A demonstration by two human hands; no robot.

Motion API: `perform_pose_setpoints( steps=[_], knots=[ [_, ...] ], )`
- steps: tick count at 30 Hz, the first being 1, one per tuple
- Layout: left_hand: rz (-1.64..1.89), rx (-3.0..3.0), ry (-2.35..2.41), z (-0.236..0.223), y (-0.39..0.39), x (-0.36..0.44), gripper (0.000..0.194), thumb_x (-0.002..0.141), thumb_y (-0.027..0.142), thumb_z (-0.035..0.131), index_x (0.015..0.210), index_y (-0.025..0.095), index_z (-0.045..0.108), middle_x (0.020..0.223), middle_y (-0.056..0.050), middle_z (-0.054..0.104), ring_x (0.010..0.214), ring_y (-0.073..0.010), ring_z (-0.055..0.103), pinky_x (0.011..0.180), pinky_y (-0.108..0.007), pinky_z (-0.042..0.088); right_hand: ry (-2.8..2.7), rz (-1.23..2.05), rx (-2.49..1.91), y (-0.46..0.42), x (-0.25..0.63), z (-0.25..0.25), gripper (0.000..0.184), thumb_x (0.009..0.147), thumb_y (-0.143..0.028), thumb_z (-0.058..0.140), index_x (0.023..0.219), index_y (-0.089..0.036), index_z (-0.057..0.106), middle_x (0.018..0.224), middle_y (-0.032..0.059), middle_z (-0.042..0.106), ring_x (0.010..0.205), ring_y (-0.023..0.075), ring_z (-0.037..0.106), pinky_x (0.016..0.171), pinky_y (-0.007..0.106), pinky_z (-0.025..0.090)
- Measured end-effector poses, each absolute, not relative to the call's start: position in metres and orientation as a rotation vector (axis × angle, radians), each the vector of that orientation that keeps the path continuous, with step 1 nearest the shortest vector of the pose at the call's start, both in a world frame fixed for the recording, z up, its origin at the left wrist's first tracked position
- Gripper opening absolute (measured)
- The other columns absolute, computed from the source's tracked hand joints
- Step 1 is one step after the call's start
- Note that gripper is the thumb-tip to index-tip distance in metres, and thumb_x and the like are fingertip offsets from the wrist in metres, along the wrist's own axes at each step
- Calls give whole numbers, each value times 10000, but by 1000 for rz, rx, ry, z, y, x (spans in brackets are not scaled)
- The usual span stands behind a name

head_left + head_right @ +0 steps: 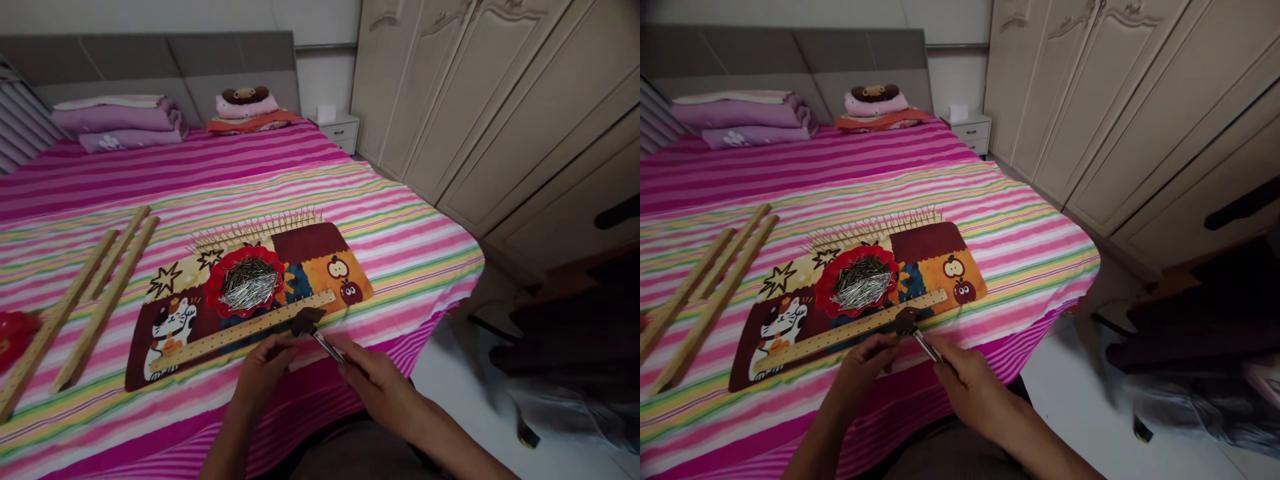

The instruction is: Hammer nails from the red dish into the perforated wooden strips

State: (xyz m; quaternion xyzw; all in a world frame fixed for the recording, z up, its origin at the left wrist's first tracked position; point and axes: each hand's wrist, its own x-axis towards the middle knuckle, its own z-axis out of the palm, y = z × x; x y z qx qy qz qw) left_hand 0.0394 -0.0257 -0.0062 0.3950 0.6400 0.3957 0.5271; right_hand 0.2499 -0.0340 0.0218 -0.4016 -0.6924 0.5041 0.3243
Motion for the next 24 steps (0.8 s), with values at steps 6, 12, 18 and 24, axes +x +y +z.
perform_pose_setpoints(
  steps=[6, 12, 18, 24],
  knots=[
    [1063, 672, 1452, -13, -31, 20, 296, 524, 333, 758, 741, 164, 648, 546, 40, 571, 477, -78, 490, 511, -223, 409, -1776, 1283, -1143, -32, 257, 14, 429, 914, -176, 396, 1336, -214, 465, 916, 14, 682, 837, 134, 631, 779, 264, 517],
    [1148, 453, 1464, -13, -29, 7, 323, 460, 308, 778, 687, 167, 596, 574, 39, 582, 500, -92, 528, 494, -228, 431, -1777, 1236, -1201, -30, 259, 11, 423, 905, -199, 397, 1318, -198, 488, 673, -31, 593, 637, 117, 566, 651, 229, 507],
    [1306, 585, 1587, -8, -12, 2, 338, 473, 349, 772, 707, 159, 617, 621, 39, 607, 530, -78, 539, 517, -205, 438, -1793, 1211, -1195, -30, 258, 10, 430, 898, -200, 394, 1318, -207, 487, 694, -28, 580, 629, 113, 553, 639, 223, 501],
    [1304, 782, 1691, -13, 8, 9, 384, 507, 418, 738, 768, 164, 617, 622, 7, 635, 593, -130, 590, 512, -220, 443, -1805, 1196, -1227, -29, 259, 10, 423, 898, -195, 399, 1310, -178, 496, 682, -24, 596, 592, 111, 543, 618, 227, 499]
  ],
)
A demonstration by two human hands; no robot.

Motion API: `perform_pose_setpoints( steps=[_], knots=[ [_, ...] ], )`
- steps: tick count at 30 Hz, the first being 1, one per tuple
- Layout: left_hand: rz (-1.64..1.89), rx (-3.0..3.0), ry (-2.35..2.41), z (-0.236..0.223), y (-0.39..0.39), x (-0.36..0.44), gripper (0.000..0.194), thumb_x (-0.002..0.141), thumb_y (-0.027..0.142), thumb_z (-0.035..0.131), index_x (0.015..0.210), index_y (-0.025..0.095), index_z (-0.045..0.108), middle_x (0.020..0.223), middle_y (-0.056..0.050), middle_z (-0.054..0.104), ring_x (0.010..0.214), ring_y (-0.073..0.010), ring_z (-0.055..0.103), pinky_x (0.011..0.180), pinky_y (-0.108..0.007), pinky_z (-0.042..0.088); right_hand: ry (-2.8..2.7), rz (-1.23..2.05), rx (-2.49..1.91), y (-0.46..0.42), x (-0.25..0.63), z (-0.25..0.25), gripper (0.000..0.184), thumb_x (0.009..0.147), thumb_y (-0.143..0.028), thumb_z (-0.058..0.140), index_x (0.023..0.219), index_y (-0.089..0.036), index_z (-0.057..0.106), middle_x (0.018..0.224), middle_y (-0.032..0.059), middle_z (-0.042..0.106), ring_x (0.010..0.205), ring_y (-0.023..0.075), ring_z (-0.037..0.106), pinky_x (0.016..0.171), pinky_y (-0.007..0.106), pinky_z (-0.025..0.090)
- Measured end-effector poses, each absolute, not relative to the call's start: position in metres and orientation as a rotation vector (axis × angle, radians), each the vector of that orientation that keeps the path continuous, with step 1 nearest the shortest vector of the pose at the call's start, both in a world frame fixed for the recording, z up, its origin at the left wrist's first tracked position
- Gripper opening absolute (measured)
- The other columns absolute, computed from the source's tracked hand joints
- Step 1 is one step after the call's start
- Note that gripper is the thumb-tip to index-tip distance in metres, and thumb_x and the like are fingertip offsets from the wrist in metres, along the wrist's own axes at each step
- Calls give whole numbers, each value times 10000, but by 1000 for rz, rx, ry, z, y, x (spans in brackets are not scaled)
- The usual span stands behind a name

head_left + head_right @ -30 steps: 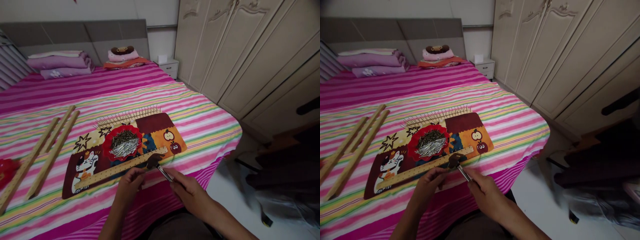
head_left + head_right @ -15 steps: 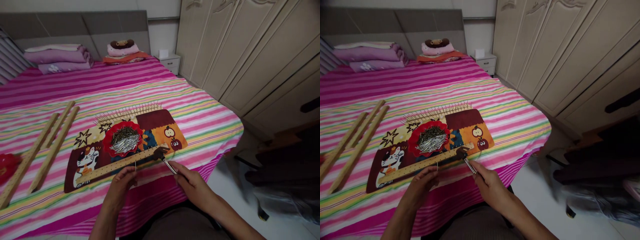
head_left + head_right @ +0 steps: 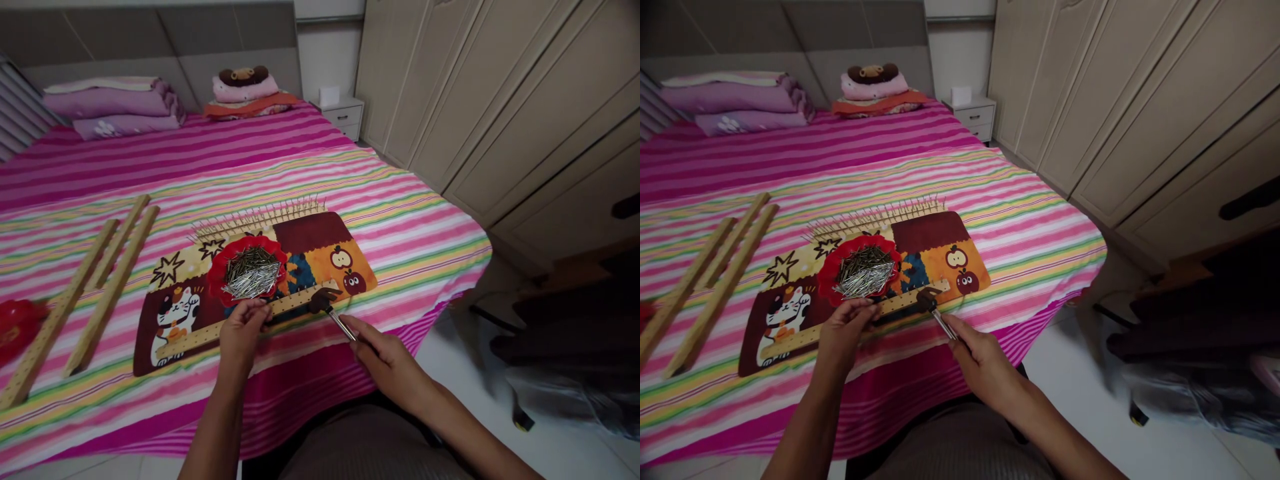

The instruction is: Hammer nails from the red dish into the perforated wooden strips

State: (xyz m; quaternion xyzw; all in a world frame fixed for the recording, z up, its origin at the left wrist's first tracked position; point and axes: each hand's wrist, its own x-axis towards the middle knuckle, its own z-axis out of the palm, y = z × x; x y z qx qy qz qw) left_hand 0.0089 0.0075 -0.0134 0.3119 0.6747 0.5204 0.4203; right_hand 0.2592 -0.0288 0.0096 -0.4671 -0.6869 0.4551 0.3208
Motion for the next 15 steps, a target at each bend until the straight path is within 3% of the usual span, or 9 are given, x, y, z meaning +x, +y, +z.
perform_pose_setpoints(
  steps=[3, 8, 11, 15],
  knots=[
    [1259, 857, 1828, -20, 12, 11, 358, 582, 457, 683, 794, 171, 645, 621, 5, 640, 577, -126, 578, 491, -212, 416, -1809, 1192, -1268, -29, 260, 9, 421, 893, -202, 397, 1296, -149, 507, 739, -3, 639, 583, 115, 557, 609, 240, 505],
    [1199, 897, 1947, -30, 13, 11, 366, 635, 471, 646, 867, 189, 683, 659, 6, 664, 582, -130, 580, 505, -222, 415, -1812, 1192, -1246, -28, 261, 9, 436, 891, -191, 406, 1318, -170, 492, 714, 1, 638, 773, 162, 628, 758, 289, 520],
    [1231, 962, 1981, -33, 14, 12, 361, 666, 472, 620, 881, 191, 689, 676, 1, 674, 598, -132, 592, 547, -235, 441, -1817, 1205, -1221, -29, 260, 8, 436, 899, -178, 401, 1327, -184, 481, 660, -11, 611, 835, 173, 633, 807, 307, 512],
    [1258, 1015, 2039, -36, 13, 14, 322, 680, 458, 608, 856, 203, 695, 675, 10, 678, 644, -141, 613, 630, -254, 472, -1819, 1211, -1182, -30, 260, 7, 440, 903, -169, 409, 1338, -208, 465, 746, -5, 633, 850, 160, 635, 820, 292, 507]
  ],
)
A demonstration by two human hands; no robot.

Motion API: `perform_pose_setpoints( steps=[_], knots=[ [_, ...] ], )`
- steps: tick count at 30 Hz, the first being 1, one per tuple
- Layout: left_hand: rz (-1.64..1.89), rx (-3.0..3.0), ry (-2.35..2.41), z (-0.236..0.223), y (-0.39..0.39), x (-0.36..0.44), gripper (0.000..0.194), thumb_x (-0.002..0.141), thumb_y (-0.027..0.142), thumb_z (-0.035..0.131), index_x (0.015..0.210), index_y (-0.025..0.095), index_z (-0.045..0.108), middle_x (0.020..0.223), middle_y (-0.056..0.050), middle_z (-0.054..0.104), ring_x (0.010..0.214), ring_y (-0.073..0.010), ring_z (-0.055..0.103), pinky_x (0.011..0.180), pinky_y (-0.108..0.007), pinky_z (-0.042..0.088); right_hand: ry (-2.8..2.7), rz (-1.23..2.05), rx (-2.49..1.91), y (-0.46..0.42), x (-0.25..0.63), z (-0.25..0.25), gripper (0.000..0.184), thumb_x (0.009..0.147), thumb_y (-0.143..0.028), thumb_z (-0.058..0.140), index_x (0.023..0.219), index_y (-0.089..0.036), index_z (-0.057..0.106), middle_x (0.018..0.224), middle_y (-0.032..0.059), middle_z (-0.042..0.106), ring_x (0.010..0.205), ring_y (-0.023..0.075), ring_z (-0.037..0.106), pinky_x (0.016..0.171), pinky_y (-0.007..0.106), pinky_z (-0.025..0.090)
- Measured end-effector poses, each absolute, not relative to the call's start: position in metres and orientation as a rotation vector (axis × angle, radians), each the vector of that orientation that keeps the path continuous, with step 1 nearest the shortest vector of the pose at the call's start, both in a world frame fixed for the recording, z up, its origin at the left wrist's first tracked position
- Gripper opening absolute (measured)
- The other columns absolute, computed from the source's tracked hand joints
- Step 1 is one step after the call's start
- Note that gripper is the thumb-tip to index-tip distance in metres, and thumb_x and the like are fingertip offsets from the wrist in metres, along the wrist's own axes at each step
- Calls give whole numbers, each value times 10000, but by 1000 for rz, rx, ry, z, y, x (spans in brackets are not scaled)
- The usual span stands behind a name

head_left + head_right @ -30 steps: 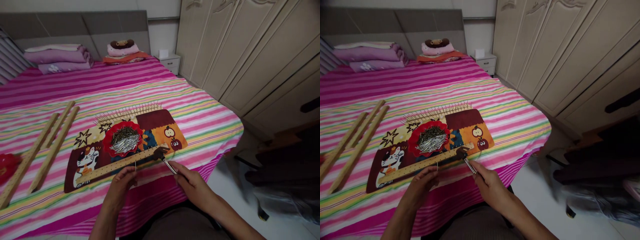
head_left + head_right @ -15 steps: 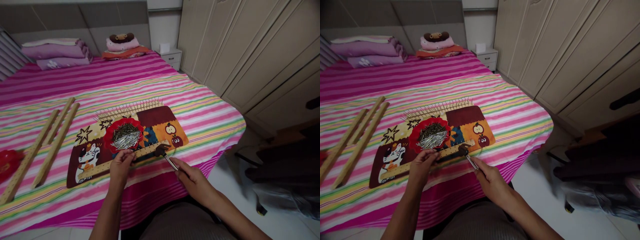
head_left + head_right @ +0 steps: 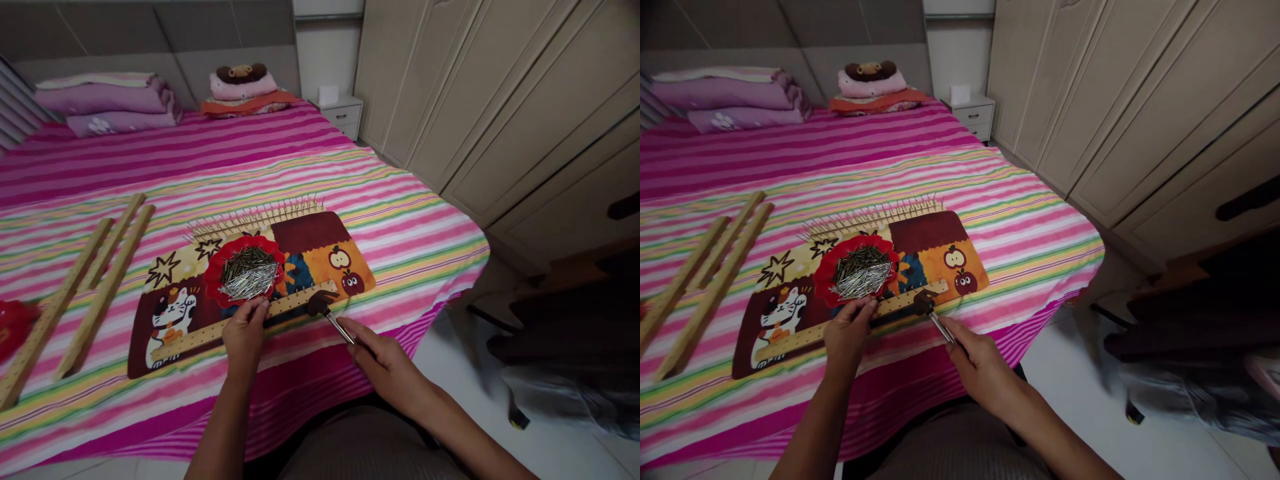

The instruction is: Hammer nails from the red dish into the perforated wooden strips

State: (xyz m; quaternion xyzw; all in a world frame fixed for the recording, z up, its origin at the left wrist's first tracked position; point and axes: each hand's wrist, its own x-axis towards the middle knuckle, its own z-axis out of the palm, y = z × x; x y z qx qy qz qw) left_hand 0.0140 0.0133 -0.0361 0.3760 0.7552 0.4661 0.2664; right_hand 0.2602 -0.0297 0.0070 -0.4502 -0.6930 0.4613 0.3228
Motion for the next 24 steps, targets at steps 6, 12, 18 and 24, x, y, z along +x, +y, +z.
perform_pose_setpoints(
  steps=[6, 12, 18, 24],
  knots=[
    [1221, 1242, 2107, -35, 11, 16, 256, 705, 434, 578, 793, 222, 690, 752, 1, 692, 715, -161, 623, 718, -282, 478, -1831, 1204, -1160, -32, 260, 8, 443, 910, -175, 416, 1346, -240, 454, 695, -19, 633, 819, 165, 636, 797, 285, 516],
    [1168, 1498, 2211, -36, 11, 17, 219, 744, 375, 537, 754, 207, 677, 769, -25, 669, 751, -169, 604, 739, -287, 456, -1886, 1189, -1110, -22, 245, 26, 446, 910, -158, 391, 1345, -239, 445, 880, 10, 683, 732, 136, 627, 710, 259, 524],
    [1140, 1552, 2208, -38, 11, 16, 214, 763, 358, 520, 762, 206, 671, 765, -25, 666, 749, -169, 599, 723, -282, 446, -1997, 1111, -988, 0, 213, 44, 458, 889, -113, 398, 1328, -229, 460, 1090, 50, 678, 829, 150, 643, 747, 274, 504],
    [1116, 1607, 2222, -41, 11, 15, 201, 771, 331, 507, 727, 203, 654, 725, -24, 646, 720, -162, 587, 691, -268, 435, -2154, 1090, -960, 13, 193, 46, 509, 887, -83, 392, 1368, -250, 412, 1106, 64, 690, 966, 194, 647, 830, 323, 498]
  ],
)
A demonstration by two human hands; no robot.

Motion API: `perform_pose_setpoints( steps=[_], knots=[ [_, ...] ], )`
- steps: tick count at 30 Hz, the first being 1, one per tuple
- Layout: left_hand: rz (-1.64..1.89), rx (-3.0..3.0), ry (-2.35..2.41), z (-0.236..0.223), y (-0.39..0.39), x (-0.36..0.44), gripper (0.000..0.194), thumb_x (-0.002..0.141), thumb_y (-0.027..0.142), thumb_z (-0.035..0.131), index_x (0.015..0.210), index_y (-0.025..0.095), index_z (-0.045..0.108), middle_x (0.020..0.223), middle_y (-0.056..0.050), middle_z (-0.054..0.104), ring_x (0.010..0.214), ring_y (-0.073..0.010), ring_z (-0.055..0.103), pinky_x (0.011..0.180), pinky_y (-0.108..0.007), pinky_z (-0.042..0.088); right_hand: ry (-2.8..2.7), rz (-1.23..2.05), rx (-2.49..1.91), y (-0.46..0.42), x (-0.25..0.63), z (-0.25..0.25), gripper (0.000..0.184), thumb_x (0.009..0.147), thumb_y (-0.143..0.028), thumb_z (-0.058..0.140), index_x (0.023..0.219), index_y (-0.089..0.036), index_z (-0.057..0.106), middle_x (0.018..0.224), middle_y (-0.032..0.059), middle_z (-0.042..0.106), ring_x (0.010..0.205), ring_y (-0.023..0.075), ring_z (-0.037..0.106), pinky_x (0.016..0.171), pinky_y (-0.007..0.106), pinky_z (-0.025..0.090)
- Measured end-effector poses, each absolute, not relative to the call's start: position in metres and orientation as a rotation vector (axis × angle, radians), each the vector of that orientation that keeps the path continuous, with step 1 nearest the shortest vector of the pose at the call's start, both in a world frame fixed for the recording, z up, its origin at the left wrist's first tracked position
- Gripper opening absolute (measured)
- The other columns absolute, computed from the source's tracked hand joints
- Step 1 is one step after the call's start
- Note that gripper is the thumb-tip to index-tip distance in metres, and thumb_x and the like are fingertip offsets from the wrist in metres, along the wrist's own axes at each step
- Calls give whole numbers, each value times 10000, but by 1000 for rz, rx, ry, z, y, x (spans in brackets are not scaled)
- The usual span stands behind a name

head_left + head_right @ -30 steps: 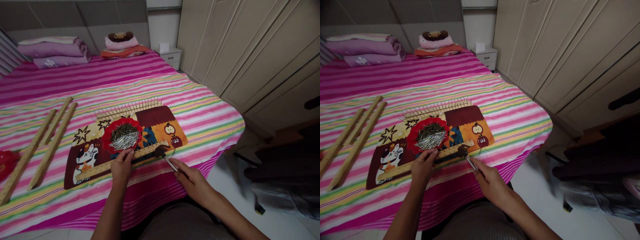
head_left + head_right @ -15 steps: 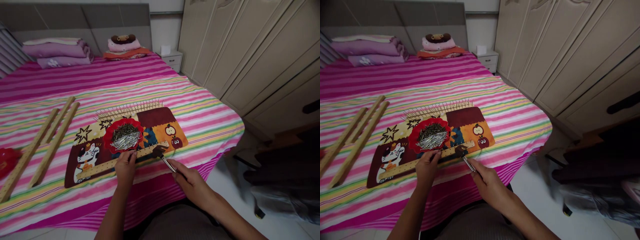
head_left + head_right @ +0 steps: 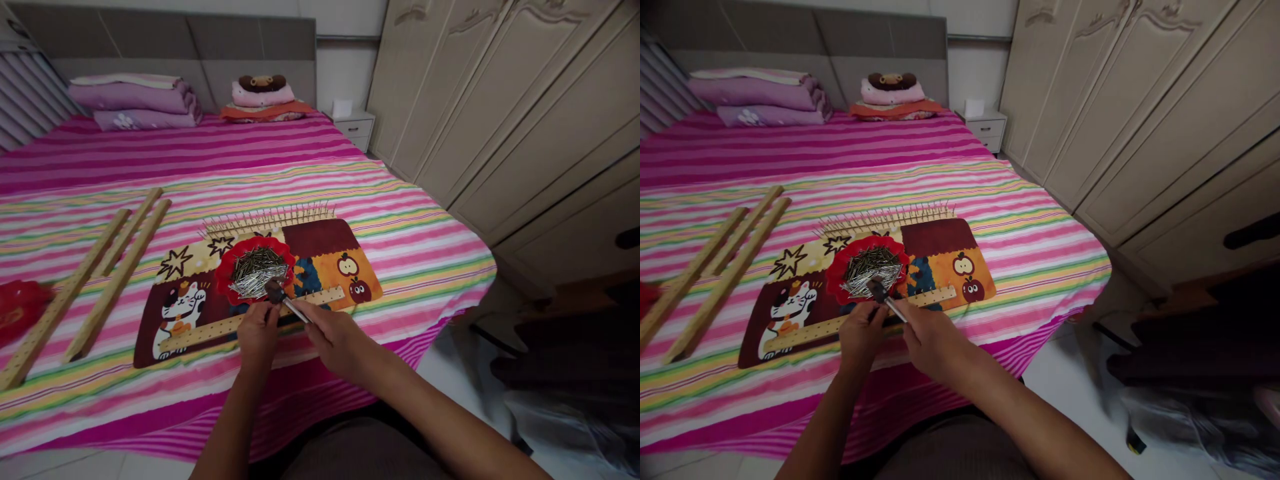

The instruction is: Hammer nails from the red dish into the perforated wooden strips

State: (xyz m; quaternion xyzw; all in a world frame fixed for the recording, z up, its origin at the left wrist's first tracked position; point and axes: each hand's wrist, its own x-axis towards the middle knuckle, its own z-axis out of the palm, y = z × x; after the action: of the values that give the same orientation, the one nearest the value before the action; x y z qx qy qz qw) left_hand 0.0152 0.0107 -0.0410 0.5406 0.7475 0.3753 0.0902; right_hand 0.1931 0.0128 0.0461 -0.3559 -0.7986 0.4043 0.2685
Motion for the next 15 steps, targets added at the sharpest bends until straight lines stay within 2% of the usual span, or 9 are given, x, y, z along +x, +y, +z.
perform_pose_setpoints(
  steps=[5, 12, 15],
  knots=[
    [1114, 1603, 2231, -42, 12, 17, 198, 772, 329, 511, 746, 201, 661, 764, -34, 659, 751, -168, 597, 714, -275, 440, -2086, 1126, -965, 6, 202, 49, 489, 897, -96, 384, 1359, -254, 419, 1186, 61, 653, 1041, 189, 621, 864, 326, 494],
    [1007, 1625, 2343, -31, -9, 1, 276, 762, 418, 511, 853, 200, 654, 781, -43, 632, 732, -187, 580, 694, -302, 455, -2020, 1248, -980, -33, 249, 42, 460, 921, -147, 389, 1360, -284, 414, 1069, 6, 679, 898, 131, 636, 805, 263, 512],
    [885, 1735, 2493, -27, -24, -34, 323, 758, 442, 495, 906, 185, 623, 873, -80, 632, 827, -228, 577, 763, -355, 456, -2032, 1282, -1030, -46, 263, 29, 487, 917, -131, 380, 1380, -281, 386, 1064, 14, 685, 886, 138, 642, 777, 260, 523]
  ],
)
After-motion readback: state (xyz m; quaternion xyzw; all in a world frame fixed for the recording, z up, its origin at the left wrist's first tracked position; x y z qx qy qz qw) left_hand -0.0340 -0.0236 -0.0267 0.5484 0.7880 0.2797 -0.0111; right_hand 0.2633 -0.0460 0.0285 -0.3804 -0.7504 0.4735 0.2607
